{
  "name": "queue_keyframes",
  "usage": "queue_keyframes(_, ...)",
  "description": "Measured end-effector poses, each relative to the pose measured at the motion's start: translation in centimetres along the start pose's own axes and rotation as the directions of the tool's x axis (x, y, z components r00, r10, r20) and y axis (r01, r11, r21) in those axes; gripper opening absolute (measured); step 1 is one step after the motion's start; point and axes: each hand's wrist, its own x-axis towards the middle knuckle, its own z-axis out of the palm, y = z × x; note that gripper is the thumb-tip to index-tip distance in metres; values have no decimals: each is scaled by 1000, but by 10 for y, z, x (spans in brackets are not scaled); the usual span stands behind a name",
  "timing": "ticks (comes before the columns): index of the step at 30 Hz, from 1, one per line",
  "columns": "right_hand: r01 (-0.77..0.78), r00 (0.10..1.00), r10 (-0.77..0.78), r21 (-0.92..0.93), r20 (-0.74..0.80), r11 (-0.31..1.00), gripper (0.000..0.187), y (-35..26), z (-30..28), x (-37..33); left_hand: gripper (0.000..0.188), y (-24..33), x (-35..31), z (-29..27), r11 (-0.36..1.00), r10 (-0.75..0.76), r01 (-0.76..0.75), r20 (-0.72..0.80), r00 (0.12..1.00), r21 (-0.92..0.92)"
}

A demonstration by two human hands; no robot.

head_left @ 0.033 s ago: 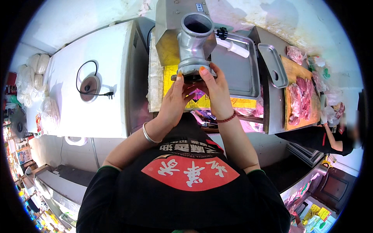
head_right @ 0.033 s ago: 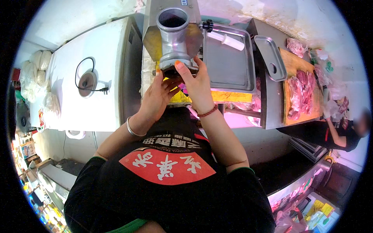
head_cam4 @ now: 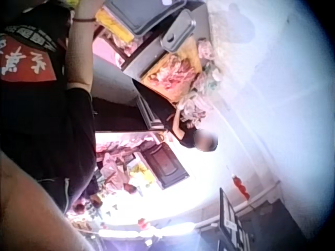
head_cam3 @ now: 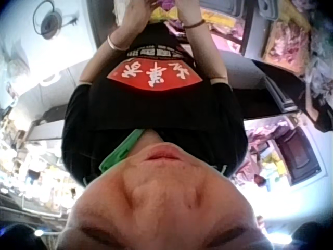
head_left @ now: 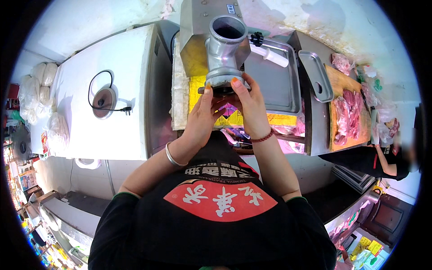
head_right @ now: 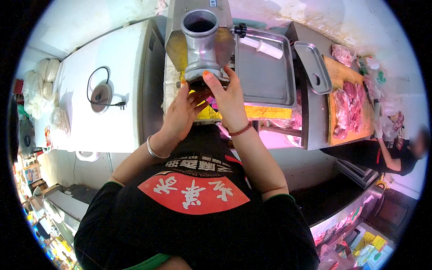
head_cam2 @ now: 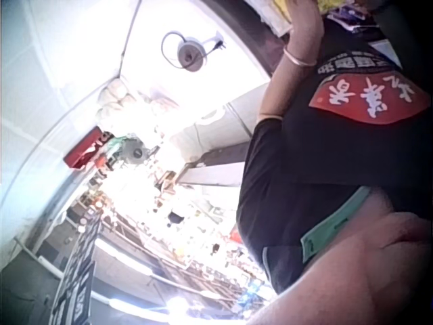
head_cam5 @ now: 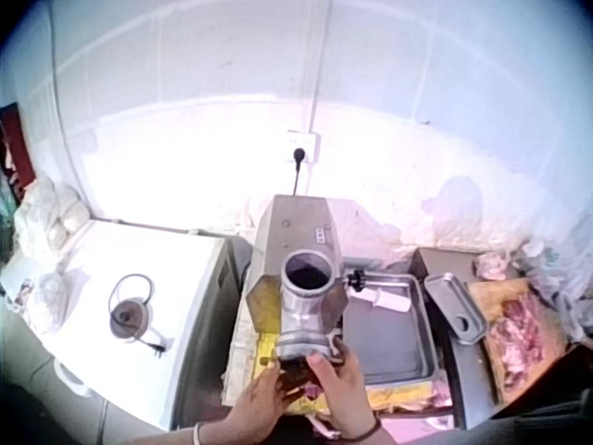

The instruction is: The person assembles a meat grinder by attaching the hopper, blade, and grinding plate, then secures the parts with a screw and places a tray underneath. They then pick up a metal bowl containing raw meat pieces and move it toward the grinder.

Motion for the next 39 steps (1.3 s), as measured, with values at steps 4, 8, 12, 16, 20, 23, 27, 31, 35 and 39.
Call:
queue_keyframes(4,164,986,-161,-232,34,959,89,-9,3,-13,49,2,0,3,998,21,-19,-38,999,61)
queue_keyframes(8,302,937,-325,-767,129,567,83,-24,9,-11,48,9,-4,12,993,34,-26,-62,998,117)
queue_keyframes(12,255,955,-285,-727,85,638,78,-12,7,-2,46,8,-3,6,988,29,-20,-54,998,156)
queue_keyframes(16,285,957,-278,-432,81,856,69,9,3,7,47,17,-14,11,987,58,-50,-46,997,156)
queue_keyframes(20,128,988,-132,54,86,990,59,27,-1,11,52,10,-22,4,963,210,-193,-77,975,186)
queue_keyframes(23,-35,968,-68,395,243,918,58,47,-5,17,54,22,-37,1,933,230,-223,8,973,283)
queue_keyframes(27,-143,926,-83,546,369,825,62,57,-3,16,56,31,-52,6,857,328,-360,149,933,369)
queue_keyframes(31,-273,923,-14,679,385,681,66,54,8,9,65,34,-62,14,755,409,-495,281,868,430)
queue_keyframes(35,-336,912,47,678,407,654,60,69,4,4,71,40,-60,19,673,449,-623,449,773,398)
queue_keyframes(39,-385,896,131,594,425,707,44,78,6,5,76,40,-53,23,590,382,-648,541,750,482)
